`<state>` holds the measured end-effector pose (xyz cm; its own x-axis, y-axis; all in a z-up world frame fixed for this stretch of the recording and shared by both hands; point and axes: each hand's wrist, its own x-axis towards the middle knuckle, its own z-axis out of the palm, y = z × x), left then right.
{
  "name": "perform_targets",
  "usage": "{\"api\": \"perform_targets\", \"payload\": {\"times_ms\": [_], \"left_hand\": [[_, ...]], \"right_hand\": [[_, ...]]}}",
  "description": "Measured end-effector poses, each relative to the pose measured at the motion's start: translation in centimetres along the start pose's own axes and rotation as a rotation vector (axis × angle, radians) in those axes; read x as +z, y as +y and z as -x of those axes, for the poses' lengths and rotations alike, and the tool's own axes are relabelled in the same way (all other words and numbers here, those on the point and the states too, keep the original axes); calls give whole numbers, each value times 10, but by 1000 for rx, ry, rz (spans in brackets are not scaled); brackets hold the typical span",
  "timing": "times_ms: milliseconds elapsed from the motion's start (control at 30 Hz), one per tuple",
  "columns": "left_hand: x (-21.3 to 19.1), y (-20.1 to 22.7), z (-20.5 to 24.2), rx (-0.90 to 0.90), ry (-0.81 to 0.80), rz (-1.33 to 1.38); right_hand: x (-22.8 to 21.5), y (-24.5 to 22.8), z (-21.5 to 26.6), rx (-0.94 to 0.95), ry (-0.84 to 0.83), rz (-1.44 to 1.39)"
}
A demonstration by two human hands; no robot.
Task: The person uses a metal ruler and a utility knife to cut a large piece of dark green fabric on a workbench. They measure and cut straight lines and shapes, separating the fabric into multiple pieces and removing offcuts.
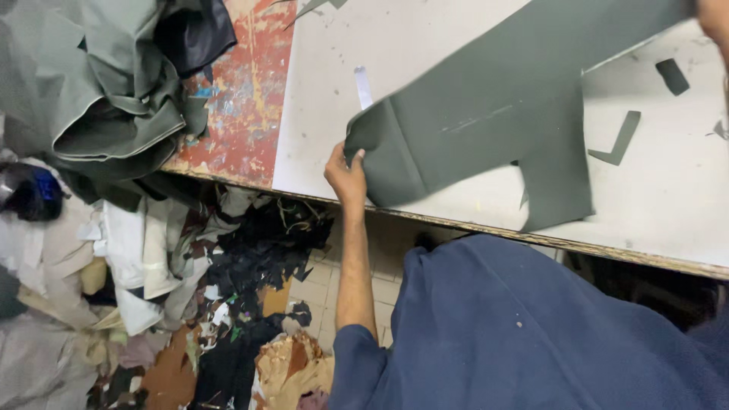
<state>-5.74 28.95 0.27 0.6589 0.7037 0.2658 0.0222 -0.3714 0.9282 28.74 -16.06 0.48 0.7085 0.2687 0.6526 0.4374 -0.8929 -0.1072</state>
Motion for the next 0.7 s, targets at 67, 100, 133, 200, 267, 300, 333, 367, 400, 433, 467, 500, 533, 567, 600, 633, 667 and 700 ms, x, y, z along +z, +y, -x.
{"api": "perform_targets", "payload": {"times_ms": [67,100,133,200,267,300,333,367,400,433,467,500,533,567,600,633,667,700], "left_hand": [[14,5,-39,27,-1,-105],[26,7,-61,92,-20,-59],[42,9,-82,157,-38,-13],[76,10,-115,237,-58,-173],[108,7,-139,170,-109,-255],[118,5,-149,140,-130,-301],[126,2,-156,156,-115,-340],[131,-4,-161,172,-100,-383],[135,-9,-167,188,-85,-425],[137,-15,-172,204,-61,-433],[137,-20,-177,220,-37,-440],[136,-26,-182,236,-13,-447],[136,-31,-186,245,-8,-407],[133,-36,-190,252,2,-372],[129,-41,-192,259,12,-337],[125,-45,-197,247,14,-325],[122,-49,-199,234,15,-313],[119,-53,-199,219,16,-303]], "right_hand": [[-32,22,17,15,-11,82],[-48,28,28,20,-20,124],[-63,33,34,22,-21,157],[-93,38,54,25,-38,215],[-119,37,75,35,-54,255],[-126,34,82,40,-58,263],[-133,31,89,46,-62,268],[-137,27,95,51,-66,261],[-139,23,100,56,-73,254],[-142,19,107,70,-87,232],[-145,14,112,92,-123,186],[-145,6,115,123,-163,111],[-145,-3,117,161,-231,3],[-148,-12,120,211,-294,-99],[-144,-29,124,283,-372,-248],[-142,-45,124,270,-393,-287],[-140,-61,123,257,-413,-326],[-135,-76,121,373,-480,-423]]}}
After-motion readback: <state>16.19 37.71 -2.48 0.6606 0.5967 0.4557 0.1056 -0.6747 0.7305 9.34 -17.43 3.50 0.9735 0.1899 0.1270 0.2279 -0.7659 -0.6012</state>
